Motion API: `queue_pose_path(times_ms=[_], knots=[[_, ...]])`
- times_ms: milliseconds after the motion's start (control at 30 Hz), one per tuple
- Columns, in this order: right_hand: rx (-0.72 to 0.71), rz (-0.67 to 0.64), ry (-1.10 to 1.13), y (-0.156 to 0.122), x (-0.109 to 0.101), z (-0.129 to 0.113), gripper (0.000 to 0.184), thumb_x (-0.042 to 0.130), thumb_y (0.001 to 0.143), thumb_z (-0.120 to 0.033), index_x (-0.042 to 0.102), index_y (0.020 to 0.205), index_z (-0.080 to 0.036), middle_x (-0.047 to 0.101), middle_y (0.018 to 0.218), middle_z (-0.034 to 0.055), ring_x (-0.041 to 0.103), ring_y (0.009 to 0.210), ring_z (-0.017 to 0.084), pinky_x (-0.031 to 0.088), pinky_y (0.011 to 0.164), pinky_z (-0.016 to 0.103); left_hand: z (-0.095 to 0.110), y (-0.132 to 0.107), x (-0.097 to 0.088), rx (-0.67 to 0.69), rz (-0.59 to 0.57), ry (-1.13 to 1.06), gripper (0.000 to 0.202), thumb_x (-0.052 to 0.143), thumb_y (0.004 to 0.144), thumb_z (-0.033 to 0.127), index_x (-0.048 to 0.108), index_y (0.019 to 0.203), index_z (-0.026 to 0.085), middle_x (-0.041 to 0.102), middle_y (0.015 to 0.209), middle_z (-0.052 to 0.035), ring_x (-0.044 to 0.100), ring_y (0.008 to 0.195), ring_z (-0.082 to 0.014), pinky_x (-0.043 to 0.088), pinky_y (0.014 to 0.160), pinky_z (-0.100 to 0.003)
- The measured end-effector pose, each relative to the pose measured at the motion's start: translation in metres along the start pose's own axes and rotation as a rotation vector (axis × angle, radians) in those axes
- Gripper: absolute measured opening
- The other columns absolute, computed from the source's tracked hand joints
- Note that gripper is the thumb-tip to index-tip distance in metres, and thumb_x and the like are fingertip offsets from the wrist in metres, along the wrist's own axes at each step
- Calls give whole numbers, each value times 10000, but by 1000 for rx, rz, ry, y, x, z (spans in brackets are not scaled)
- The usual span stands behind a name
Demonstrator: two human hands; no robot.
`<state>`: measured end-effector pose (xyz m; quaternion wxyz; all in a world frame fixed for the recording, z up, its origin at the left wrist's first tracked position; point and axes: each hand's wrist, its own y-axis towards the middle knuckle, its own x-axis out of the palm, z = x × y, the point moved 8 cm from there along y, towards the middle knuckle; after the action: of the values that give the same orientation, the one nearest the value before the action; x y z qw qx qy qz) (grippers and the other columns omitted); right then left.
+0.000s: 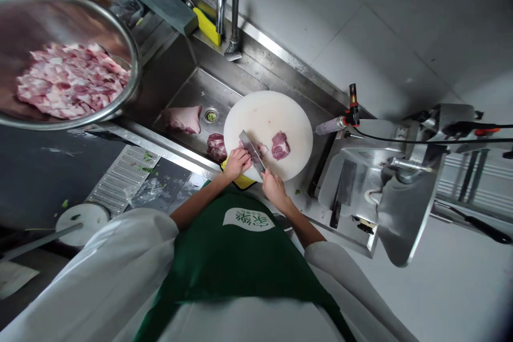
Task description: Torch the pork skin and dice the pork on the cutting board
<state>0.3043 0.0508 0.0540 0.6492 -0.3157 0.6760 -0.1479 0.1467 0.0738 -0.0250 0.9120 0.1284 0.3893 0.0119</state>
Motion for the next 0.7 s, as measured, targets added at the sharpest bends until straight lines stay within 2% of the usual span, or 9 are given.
queue_pose_path(times_ms=[67,133,300,400,467,633,700], knots=[[10,-23,-11,-11,4,6,359,321,1119,-270,581,1313,-118,766,1051,169,747,1016,272,520,873,316,0,0,-2,-6,19,-7,166,537,980,240,700,969,209,683,1057,-111,606,1076,-265,471,944,-453],[5,-16,-6,-5,1,-1,346,315,1119,-249,601,1252,-105,762,1033,172,747,1002,267,517,865,307,-1,1,-3,-12,35,-20,161,530,979,224,686,942,208,675,1026,-103,606,1054,-254,470,941,-434],[-82,132,106,60,-31,-55,340,323,1127,-238,543,1320,-64,718,1211,197,707,1114,222,494,929,275,-5,1,-2,12,-27,-62,156,542,969,245,656,868,211,654,952,-93,591,984,-253,475,899,-422],[-85,142,129,76,-37,-59,352,365,1116,-269,526,1363,-76,702,1265,206,688,1159,241,494,966,299,-7,-2,-8,30,0,-53,199,519,996,277,655,872,203,673,995,-107,596,1008,-255,473,897,-420],[-62,109,120,62,-26,-44,375,351,1115,-276,511,1397,-88,714,1244,201,698,1147,262,504,956,321,-8,-4,-14,21,52,-40,210,500,1012,282,667,914,199,681,1018,-109,600,1044,-253,469,912,-415],[31,-24,63,-4,16,8,387,295,1123,-319,578,1322,-148,748,1110,150,724,1086,287,515,940,356,-11,-7,-13,-34,85,-38,186,519,1007,271,681,954,197,686,997,-98,612,1024,-241,476,922,-405],[61,-46,62,-13,22,16,370,311,1123,-328,594,1289,-155,750,1081,143,727,1066,281,513,934,351,-12,-9,-12,-41,95,-64,173,533,996,264,683,945,195,689,1009,-100,615,1028,-239,480,936,-406]])
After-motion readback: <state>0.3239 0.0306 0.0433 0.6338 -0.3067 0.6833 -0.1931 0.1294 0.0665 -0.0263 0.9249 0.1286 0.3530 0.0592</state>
